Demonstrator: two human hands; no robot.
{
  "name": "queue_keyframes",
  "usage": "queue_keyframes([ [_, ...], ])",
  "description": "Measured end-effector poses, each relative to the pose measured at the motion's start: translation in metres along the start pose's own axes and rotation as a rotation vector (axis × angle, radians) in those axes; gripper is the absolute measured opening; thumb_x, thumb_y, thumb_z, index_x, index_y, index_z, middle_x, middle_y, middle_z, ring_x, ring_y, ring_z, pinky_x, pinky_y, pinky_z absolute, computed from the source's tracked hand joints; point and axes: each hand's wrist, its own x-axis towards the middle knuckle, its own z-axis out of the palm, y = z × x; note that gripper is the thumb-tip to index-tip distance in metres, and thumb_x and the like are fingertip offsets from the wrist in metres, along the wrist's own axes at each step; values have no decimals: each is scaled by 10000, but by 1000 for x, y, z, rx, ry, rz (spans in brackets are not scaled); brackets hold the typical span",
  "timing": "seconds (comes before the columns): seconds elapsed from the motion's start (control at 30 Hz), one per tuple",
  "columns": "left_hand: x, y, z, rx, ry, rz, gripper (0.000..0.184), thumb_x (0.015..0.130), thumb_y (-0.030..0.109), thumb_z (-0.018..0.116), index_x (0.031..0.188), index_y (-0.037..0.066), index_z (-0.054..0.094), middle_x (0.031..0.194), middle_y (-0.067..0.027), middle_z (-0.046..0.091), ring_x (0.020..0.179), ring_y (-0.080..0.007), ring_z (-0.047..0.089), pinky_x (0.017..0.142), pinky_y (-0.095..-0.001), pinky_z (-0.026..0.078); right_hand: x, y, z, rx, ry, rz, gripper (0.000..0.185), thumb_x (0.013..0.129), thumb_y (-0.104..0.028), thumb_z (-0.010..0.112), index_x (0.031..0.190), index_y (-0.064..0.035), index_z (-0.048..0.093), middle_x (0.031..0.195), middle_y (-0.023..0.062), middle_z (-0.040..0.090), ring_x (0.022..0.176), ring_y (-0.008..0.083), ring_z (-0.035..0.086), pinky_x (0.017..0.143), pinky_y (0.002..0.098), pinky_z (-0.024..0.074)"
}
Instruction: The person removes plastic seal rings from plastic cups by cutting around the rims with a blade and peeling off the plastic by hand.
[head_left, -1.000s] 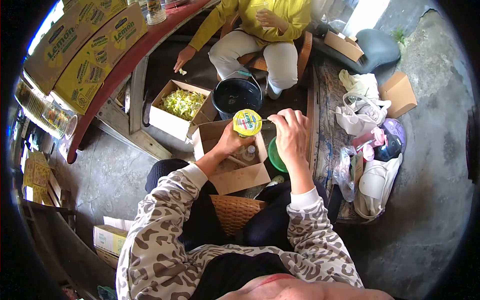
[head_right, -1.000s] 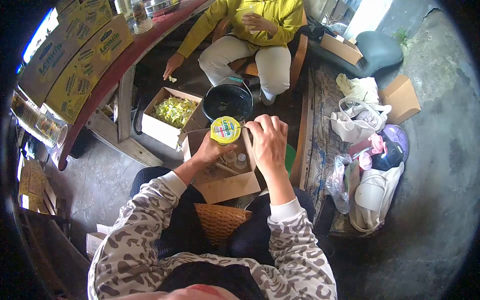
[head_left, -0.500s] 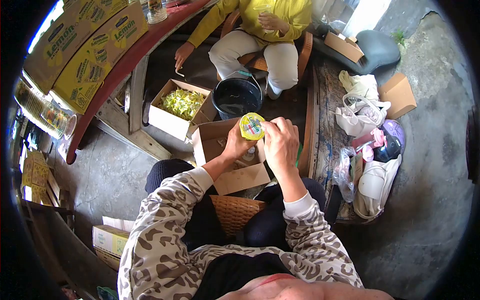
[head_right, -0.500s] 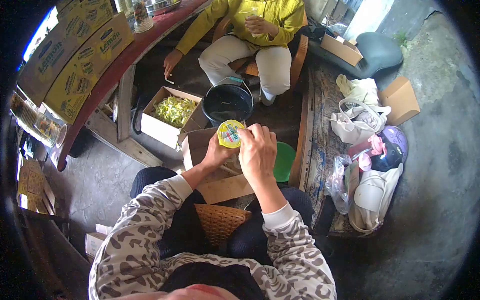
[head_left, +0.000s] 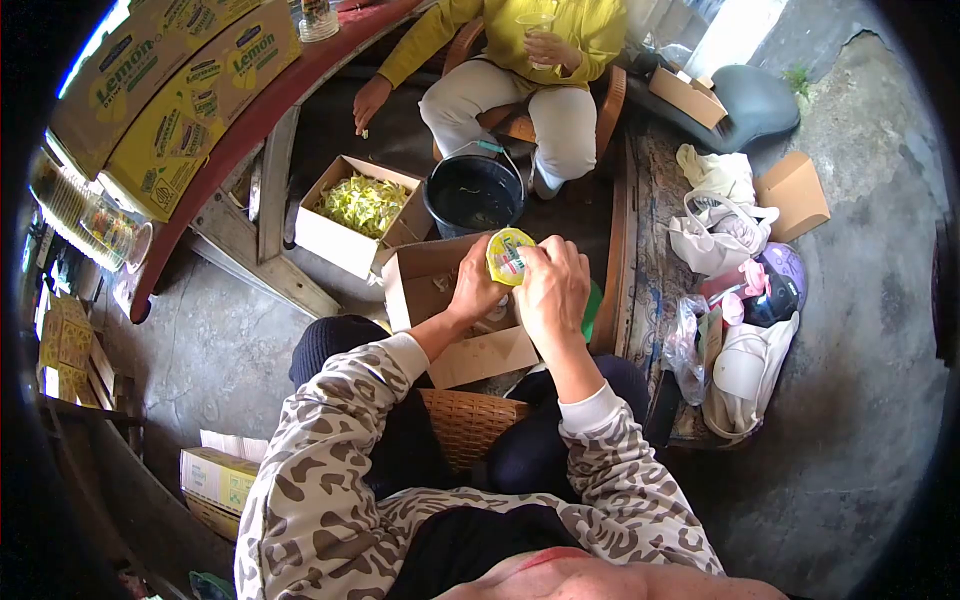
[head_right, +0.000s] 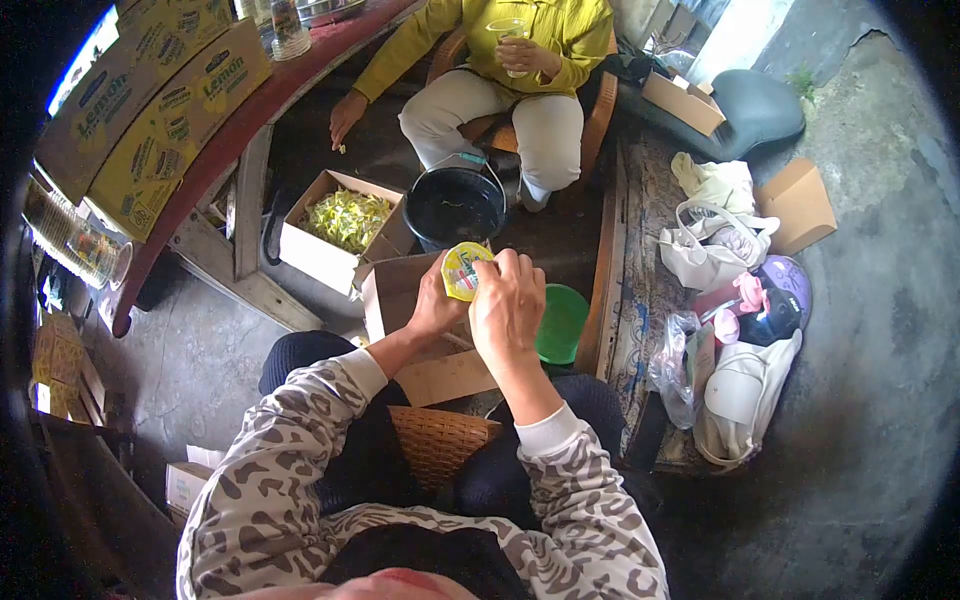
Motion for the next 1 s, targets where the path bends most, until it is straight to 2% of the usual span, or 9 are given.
queue_keyframes([
  [0.17, 0, 8, 0, -25, -1, -19, 448, 717, 88, 808, 1101, 14, 589, 1030, -184, 662, 952, -353, 665, 833, -401, 527, 0, 1, -4, -31, -59, 18, 150, 764, -73, 677, 900, -71, 741, 873, 55, 588, 870, 235, 575, 783, 383, 442],
  [0.33, -2, 9, 1, -44, 3, -71, 492, 720, 98, 826, 1150, 27, 599, 1063, -148, 689, 1003, -262, 682, 861, -368, 529, -1, 4, 0, -45, -76, 21, 142, 773, -81, 667, 893, -69, 743, 866, 62, 584, 871, 236, 573, 784, 381, 439],
  [0.43, -3, 7, 2, -34, 0, -83, 529, 715, 98, 831, 1186, 33, 598, 1076, -140, 695, 1015, -244, 680, 874, -361, 528, -2, 6, 2, -27, -55, 15, 224, 711, -18, 705, 925, -64, 752, 874, 65, 609, 873, 252, 582, 772, 393, 437],
  [0.5, -3, 7, 2, -38, -2, -85, 538, 714, 98, 833, 1193, 34, 596, 1079, -139, 695, 1017, -246, 680, 878, -359, 527, -1, 6, -2, -51, -74, 19, 109, 769, -75, 666, 850, -62, 738, 857, 62, 581, 879, 236, 571, 788, 378, 434],
  [0.73, -7, 3, 7, -54, -12, -108, 566, 712, 99, 832, 1217, 32, 586, 1098, -144, 690, 1030, -256, 675, 900, -357, 519, -1, 3, -1, -108, -114, 36, 132, 794, -103, 644, 865, -49, 742, 855, 71, 585, 893, 239, 572, 791, 386, 433],
  [0.8, -8, 1, 7, -64, -23, -103, 569, 713, 98, 830, 1221, 31, 584, 1100, -144, 690, 1032, -259, 675, 901, -359, 520, -2, 4, 5, -94, -118, 22, 195, 716, -37, 693, 899, -63, 753, 869, 79, 601, 887, 255, 579, 787, 395, 437],
  [0.87, -7, -1, 6, -73, -29, -95, 571, 714, 96, 828, 1225, 31, 582, 1103, -144, 689, 1033, -263, 674, 902, -360, 520, -2, 4, 2, -101, -124, 29, 194, 722, -33, 686, 902, -63, 754, 872, 79, 599, 891, 254, 577, 783, 392, 437],
  [0.93, -6, -3, 7, -66, -8, -126, 578, 708, 93, 826, 1226, 31, 576, 1112, -143, 688, 1038, -264, 673, 905, -360, 519, -1, 3, -7, -111, -151, 38, 148, 801, -114, 640, 881, -51, 748, 857, 72, 594, 901, 233, 575, 789, 381, 433],
  [1.0, -5, -5, 6, -54, -19, -131, 579, 708, 95, 824, 1227, 32, 574, 1115, -143, 687, 1039, -263, 672, 906, -359, 519, -2, 7, -7, -103, -140, 36, 137, 790, -99, 651, 876, -55, 748, 856, 69, 594, 892, 233, 577, 784, 380, 434],
])
